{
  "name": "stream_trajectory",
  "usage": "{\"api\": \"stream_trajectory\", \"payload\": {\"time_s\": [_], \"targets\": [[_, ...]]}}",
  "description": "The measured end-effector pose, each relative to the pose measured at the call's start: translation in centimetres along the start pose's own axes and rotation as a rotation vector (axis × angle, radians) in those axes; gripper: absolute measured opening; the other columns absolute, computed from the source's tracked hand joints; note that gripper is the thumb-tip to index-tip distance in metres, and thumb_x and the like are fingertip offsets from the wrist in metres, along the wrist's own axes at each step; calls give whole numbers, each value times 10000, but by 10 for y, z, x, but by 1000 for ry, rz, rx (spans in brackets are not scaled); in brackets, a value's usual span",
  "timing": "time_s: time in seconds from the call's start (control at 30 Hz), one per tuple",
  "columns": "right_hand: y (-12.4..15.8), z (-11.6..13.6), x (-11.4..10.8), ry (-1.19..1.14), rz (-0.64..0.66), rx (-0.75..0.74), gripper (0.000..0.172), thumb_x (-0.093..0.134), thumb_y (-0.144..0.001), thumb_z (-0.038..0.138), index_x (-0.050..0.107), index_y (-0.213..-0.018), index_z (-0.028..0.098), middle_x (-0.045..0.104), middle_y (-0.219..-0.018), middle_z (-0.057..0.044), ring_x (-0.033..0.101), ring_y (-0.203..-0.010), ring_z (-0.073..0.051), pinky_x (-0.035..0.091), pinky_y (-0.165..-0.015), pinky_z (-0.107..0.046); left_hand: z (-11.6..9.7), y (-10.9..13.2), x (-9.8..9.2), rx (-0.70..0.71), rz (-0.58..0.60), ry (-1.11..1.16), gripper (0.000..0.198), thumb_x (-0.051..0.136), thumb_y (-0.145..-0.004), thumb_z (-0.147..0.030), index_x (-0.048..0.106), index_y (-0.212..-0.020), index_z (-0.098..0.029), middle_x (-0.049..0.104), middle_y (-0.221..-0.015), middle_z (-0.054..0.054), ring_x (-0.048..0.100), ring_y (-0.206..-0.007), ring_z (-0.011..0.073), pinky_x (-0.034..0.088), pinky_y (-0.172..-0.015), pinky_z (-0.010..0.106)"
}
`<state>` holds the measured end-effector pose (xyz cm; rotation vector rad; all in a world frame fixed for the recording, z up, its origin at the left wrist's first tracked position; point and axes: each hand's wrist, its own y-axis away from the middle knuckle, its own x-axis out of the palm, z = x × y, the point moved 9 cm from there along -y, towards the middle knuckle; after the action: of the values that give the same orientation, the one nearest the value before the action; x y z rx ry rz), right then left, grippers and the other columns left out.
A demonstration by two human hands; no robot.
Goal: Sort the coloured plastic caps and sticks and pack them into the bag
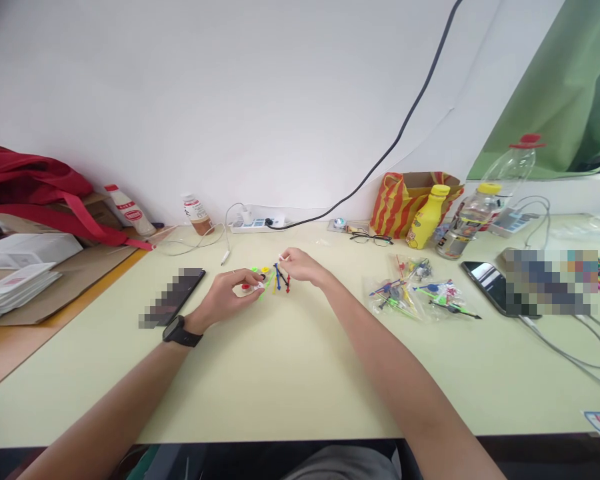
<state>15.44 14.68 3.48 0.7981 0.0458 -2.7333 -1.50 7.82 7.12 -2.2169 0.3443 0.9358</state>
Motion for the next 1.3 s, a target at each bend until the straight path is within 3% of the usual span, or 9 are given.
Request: {"api": "stream_trajectory", "payload": {"time_s": [0.13, 0.23, 0.37, 0.5, 0.7, 0.97, 1.3], "targets": [[-6, -21, -18, 189, -83, 55, 270, 699, -823, 159, 666, -1091, 155, 703, -1106, -155, 645, -989, -258, 460, -760, -294, 14, 2, 2, -20, 112, -101, 180, 695, -900, -366, 775, -1003, -241, 755, -920, 53, 685, -758, 184, 572, -775, 335], [-5, -24, -8, 270, -23, 41, 250, 719, -837, 207, 686, -1080, 156, 726, -1055, -157, 663, -909, -263, 441, -703, -297, 20, 2, -1, -20, 145, -172, 149, 715, -889, -359, 799, -970, -266, 748, -922, 64, 697, -830, 212, 575, -826, 373], [0, -13, 5, 307, 66, -46, 255, 668, -940, 378, 676, -1127, 204, 742, -965, -92, 642, -792, -209, 395, -631, -271, 18, 0, -8, 37, 132, -188, 95, 730, -884, -347, 796, -910, -285, 771, -1074, 67, 665, -1084, 264, 551, -942, 432], [7, -3, 3, 358, 155, -153, 421, 787, -841, 485, 665, -1153, 229, 733, -953, -46, 629, -769, -181, 376, -617, -244, 17, 0, -6, 57, 136, -197, 104, 717, -893, -343, 795, -935, -289, 761, -1145, 60, 651, -1121, 264, 536, -972, 443], [6, -2, -7, 412, 85, -149, 200, 583, -979, 376, 639, -1025, 189, 710, -963, -89, 607, -779, -190, 365, -632, -259, 18, 0, 2, 59, 125, -200, 142, 728, -893, -340, 800, -1006, -293, 747, -1185, 74, 642, -1127, 279, 536, -982, 463], [7, 6, 25, 332, 84, -174, 210, 626, -901, 159, 614, -1108, 192, 714, -937, -50, 621, -742, -154, 384, -605, -233, 19, -1, 3, 43, 59, -239, 309, 737, -876, -353, 754, -1175, -275, 724, -1210, 90, 634, -1151, 290, 543, -994, 465], [19, 27, 42, 286, 97, -260, 111, 631, -860, 73, 701, -865, 159, 686, -865, -42, 610, -797, -149, 414, -731, -236, 18, -1, 12, 29, 67, -297, 318, 679, -924, -366, 716, -1224, -267, 672, -1297, 100, 583, -1218, 304, 496, -1036, 488]]}}
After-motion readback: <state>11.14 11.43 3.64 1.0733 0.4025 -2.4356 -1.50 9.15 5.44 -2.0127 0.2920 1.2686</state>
